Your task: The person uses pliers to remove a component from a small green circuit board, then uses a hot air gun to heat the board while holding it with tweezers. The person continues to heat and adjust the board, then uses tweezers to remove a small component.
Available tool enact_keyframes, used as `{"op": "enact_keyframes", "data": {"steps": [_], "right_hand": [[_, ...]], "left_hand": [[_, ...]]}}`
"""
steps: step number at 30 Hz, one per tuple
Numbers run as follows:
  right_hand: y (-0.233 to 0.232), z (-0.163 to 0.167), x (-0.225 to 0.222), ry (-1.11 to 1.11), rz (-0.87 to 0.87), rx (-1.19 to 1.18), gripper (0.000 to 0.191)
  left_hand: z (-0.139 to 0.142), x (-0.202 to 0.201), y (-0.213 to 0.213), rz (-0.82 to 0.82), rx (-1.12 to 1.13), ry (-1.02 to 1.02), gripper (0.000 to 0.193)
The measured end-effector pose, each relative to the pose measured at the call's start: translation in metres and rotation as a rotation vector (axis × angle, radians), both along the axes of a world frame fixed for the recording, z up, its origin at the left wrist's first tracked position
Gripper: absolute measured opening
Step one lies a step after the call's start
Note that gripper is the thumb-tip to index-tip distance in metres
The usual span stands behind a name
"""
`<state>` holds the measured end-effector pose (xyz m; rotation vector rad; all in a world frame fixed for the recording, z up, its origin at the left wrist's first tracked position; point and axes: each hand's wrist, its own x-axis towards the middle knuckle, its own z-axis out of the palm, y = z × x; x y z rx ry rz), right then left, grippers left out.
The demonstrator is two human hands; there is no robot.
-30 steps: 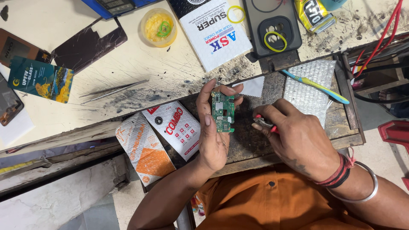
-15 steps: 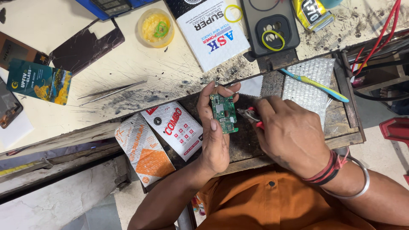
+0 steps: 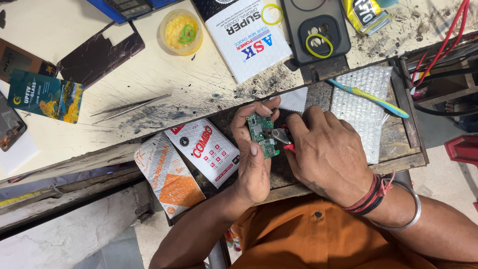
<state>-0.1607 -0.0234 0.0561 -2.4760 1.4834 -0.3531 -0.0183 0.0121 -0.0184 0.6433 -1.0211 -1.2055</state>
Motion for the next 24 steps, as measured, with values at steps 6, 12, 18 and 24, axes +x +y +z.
{"op": "enact_keyframes", "data": {"steps": [6, 12, 18, 24], "right_hand": [[0.0013, -0.0004, 0.0023, 0.055, -0.003, -0.027, 0.035], [0.0028, -0.0007, 0.0027, 0.064, 0.000, -0.028, 0.037], [0.0024, -0.0003, 0.0027, 0.052, 0.007, -0.020, 0.040], [0.0028, -0.0003, 0.0022, 0.022, -0.001, -0.021, 0.040]], "left_hand": [[-0.0034, -0.0014, 0.0010, 0.016, -0.029, 0.021, 0.057], [-0.0060, -0.0037, 0.0004, 0.027, -0.041, 0.033, 0.054], [-0.0045, -0.0026, 0.0017, 0.023, -0.042, 0.041, 0.054], [-0.0054, -0.0032, 0.0005, 0.032, -0.048, 0.033, 0.053]]}}
